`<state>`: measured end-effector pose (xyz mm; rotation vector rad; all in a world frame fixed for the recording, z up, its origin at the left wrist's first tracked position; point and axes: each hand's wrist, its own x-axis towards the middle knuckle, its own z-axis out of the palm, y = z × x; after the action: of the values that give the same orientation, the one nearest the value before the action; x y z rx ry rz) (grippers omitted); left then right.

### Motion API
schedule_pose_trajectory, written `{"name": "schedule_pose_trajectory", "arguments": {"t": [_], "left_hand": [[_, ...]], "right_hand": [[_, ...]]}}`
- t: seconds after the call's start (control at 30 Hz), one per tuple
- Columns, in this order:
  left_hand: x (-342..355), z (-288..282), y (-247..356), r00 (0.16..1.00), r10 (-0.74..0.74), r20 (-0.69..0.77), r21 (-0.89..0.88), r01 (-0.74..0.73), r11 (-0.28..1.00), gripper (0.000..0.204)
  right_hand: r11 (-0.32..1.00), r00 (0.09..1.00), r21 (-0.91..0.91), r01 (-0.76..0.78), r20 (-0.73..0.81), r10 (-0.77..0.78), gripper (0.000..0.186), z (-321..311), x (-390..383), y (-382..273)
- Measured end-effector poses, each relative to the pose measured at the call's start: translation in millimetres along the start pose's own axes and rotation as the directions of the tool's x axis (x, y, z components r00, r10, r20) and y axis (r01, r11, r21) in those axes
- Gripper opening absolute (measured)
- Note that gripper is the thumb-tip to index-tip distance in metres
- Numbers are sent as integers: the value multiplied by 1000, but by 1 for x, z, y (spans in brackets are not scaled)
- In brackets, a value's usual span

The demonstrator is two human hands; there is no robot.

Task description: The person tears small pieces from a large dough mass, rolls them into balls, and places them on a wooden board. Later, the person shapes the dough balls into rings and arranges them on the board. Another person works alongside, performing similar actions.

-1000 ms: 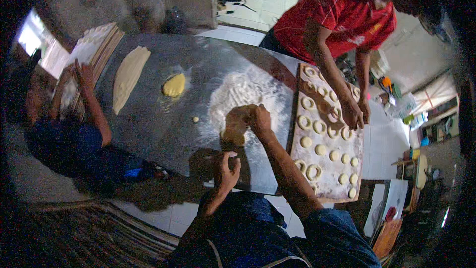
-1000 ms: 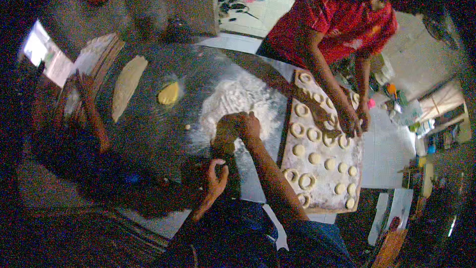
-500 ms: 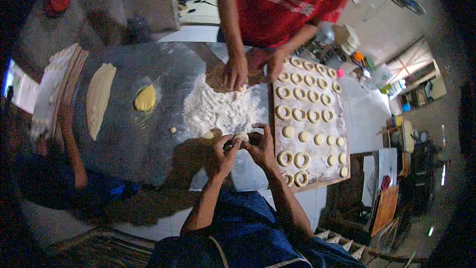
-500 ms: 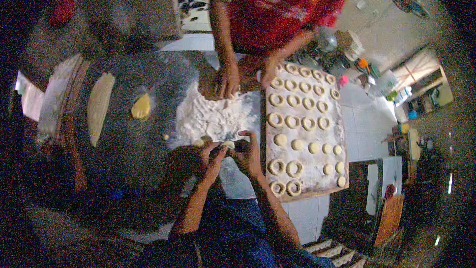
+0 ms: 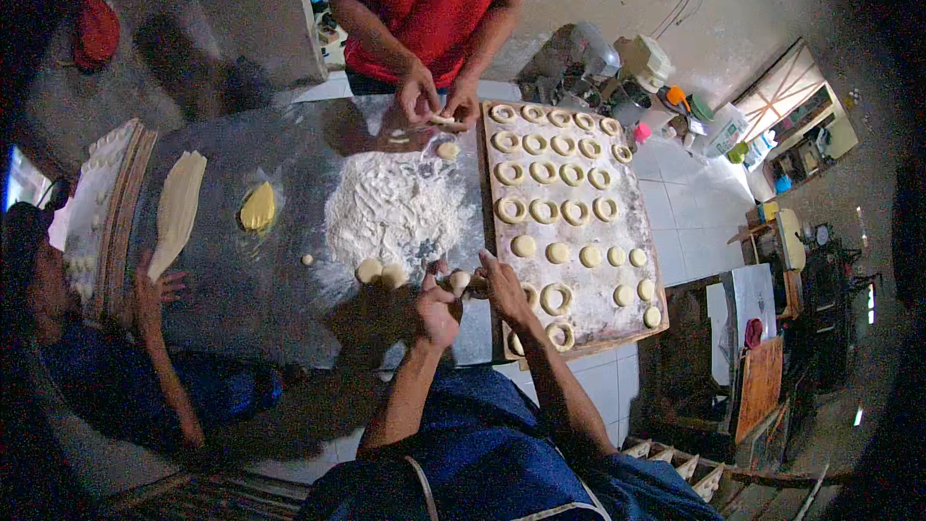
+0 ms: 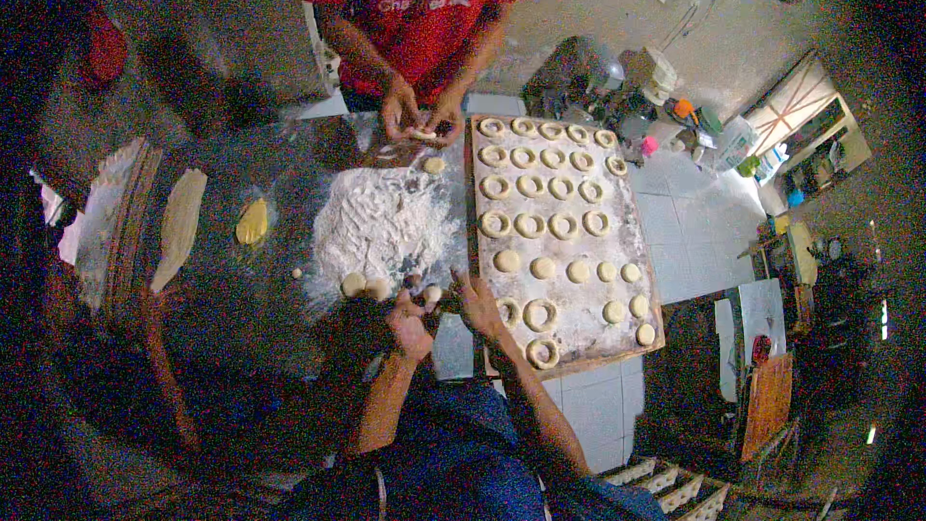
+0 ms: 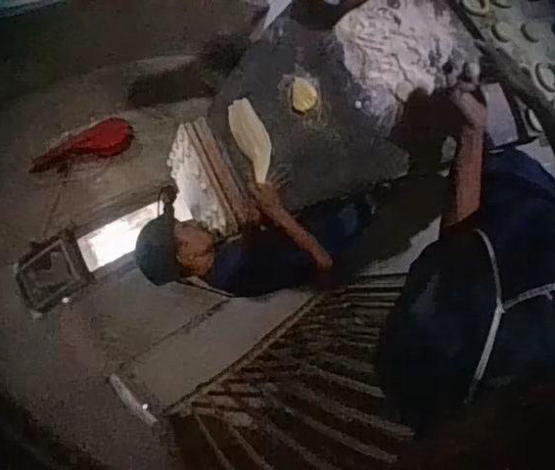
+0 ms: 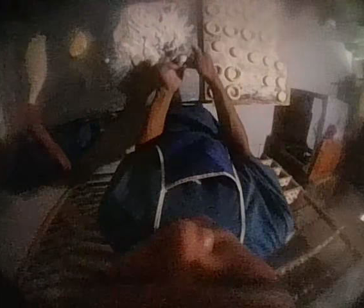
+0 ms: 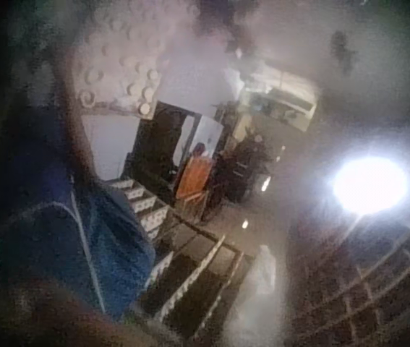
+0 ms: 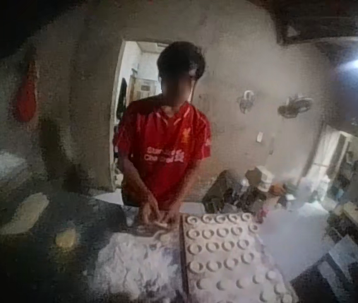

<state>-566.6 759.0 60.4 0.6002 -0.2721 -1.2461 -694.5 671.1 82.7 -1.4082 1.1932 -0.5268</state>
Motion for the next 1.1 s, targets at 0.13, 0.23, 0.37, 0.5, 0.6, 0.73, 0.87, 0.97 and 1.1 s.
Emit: {"name": "schedule_pose_trajectory", "arguments": {"t": [0.13,0.23,0.37,0.5,0.6,0.73,0.87,0.97,1.1], "left_hand": [[1,34,-24,973,215,79,514,-224,828,47],[-2,64,-34,847,390,361,930,-356,-88,23],[4,88,-64,945,262,-196,336,-186,923,22],[9,86,-99,898,319,304,898,-382,218,22],[4,96,-124,985,159,-74,445,-110,889,18],[-17,120,-134,993,36,110,750,-107,653,26],[-26,73,-171,912,252,324,921,-365,135,25],[-27,72,-175,905,255,340,864,-408,296,24],[-46,128,-176,997,75,32,710,-75,700,29]], "right_hand": [[946,939,-49,319,-120,-323,51,-28,-1,44],[900,956,-346,266,-29,-293,47,-43,-8,23],[955,957,159,252,-185,-222,67,-67,-36,12],[969,978,-223,106,-152,-142,74,-96,-50,20],[948,954,-203,246,-121,-273,78,-110,-54,32],[920,899,-195,339,-222,-378,83,-129,-69,60],[967,957,-52,250,-142,-255,83,-136,-91,64],[956,937,9,294,-198,-287,78,-137,-102,66],[947,969,-269,177,-120,-216,83,-159,-105,76]]}}
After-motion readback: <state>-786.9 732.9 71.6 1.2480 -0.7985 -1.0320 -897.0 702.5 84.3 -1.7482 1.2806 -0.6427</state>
